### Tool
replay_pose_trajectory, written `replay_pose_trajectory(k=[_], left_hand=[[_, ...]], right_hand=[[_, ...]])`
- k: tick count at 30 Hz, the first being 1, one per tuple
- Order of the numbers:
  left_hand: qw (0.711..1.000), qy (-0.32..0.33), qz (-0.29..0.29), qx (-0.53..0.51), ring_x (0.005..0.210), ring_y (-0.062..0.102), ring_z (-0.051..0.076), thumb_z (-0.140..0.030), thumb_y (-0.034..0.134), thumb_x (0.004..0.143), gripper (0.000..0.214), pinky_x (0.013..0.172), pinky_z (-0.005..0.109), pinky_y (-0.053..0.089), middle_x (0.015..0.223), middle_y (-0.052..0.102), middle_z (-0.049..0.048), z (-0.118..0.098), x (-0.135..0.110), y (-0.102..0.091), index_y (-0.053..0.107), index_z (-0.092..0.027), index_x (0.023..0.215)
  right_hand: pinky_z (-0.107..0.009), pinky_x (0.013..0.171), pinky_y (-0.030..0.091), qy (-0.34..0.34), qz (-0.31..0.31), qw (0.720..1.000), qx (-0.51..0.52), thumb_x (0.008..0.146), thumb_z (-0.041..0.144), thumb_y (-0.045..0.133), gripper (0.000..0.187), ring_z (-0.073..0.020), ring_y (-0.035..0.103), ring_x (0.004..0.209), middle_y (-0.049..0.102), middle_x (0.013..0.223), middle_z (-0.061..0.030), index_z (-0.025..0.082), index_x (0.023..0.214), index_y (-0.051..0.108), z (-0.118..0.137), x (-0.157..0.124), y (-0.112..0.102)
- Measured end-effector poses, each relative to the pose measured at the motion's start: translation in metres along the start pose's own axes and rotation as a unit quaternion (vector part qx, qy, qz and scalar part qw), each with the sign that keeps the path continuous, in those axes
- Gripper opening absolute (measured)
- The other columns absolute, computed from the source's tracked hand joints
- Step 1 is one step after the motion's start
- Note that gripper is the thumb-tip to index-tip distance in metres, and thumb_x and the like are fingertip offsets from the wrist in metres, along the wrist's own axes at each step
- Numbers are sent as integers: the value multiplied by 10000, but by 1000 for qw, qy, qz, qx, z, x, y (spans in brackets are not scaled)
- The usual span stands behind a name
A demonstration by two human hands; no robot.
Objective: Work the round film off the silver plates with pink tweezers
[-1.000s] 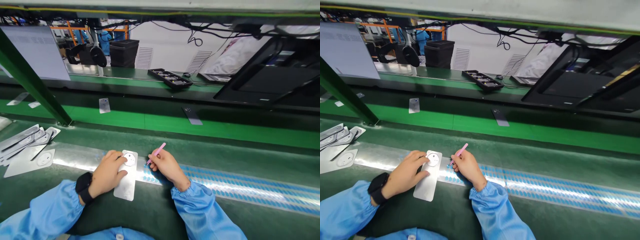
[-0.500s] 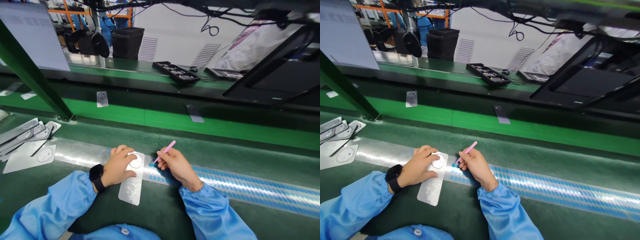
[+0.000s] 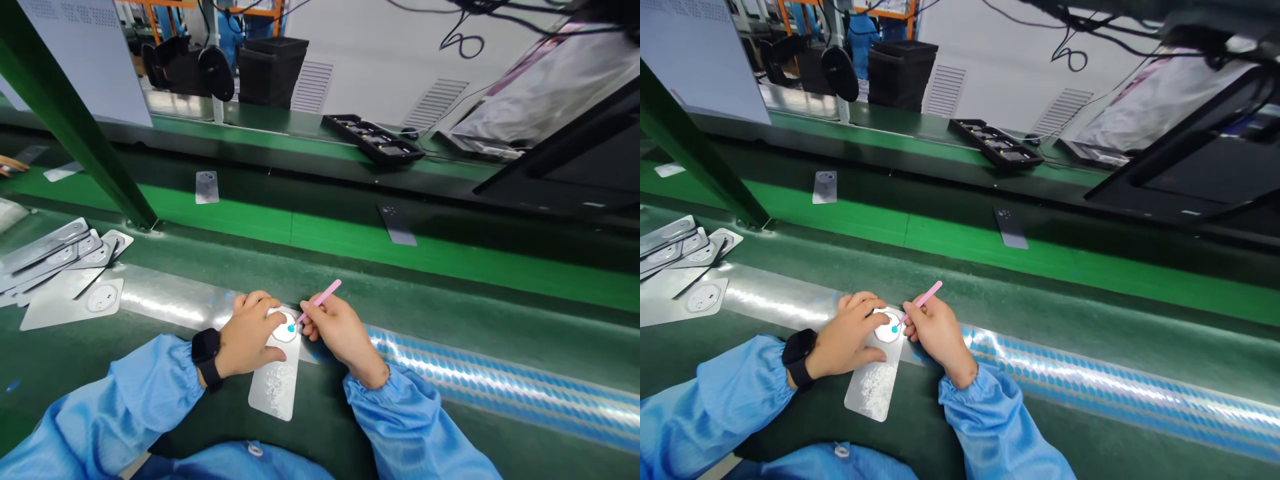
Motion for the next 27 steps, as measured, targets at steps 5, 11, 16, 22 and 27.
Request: replay_pose_trajectory(k=[5,11,16,22,27], left_hand=[[1000,-2,-2,9,1177,403,322,-419,823,617,488,920,491,302,1227,562,94,0,0,-1,602,-206,996],[1000,2,-10,17,1174,413,315,-419,837,598,494,913,489,310,1212,572,85,-1,0,-2,597,-207,974],[1000,-2,-6,22,1181,414,319,-417,836,600,480,910,490,314,1206,574,89,-1,0,-3,601,-202,959],[1000,-7,1,21,1184,408,320,-416,817,626,445,917,494,311,1212,570,90,-1,0,-3,607,-211,960],[1000,-4,3,23,1188,402,322,-411,824,618,453,920,493,309,1217,565,92,-1,0,-3,606,-207,959]], right_hand=[[-199,390,427,7,-4,1000,-21,775,348,596,219,-104,550,387,601,477,12,178,645,552,1,-2,-1],[-201,392,443,16,-9,1000,-14,782,327,584,179,-112,563,393,601,475,24,184,683,541,4,-3,0],[-197,378,435,24,-9,1000,5,772,319,598,176,-114,566,395,601,475,21,179,682,541,2,-2,-1],[-193,370,421,18,7,1000,15,781,331,591,209,-108,550,382,583,448,20,173,652,544,1,-1,0],[-192,377,426,15,3,1000,-11,789,304,580,190,-109,557,389,588,458,20,178,653,537,5,-2,0]])
Point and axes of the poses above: each hand's wrist, its own x-axis towards the middle knuckle, its own y-axis out of the palm, z = x × y, the point moved 5 cm from there along x, towards the middle knuckle
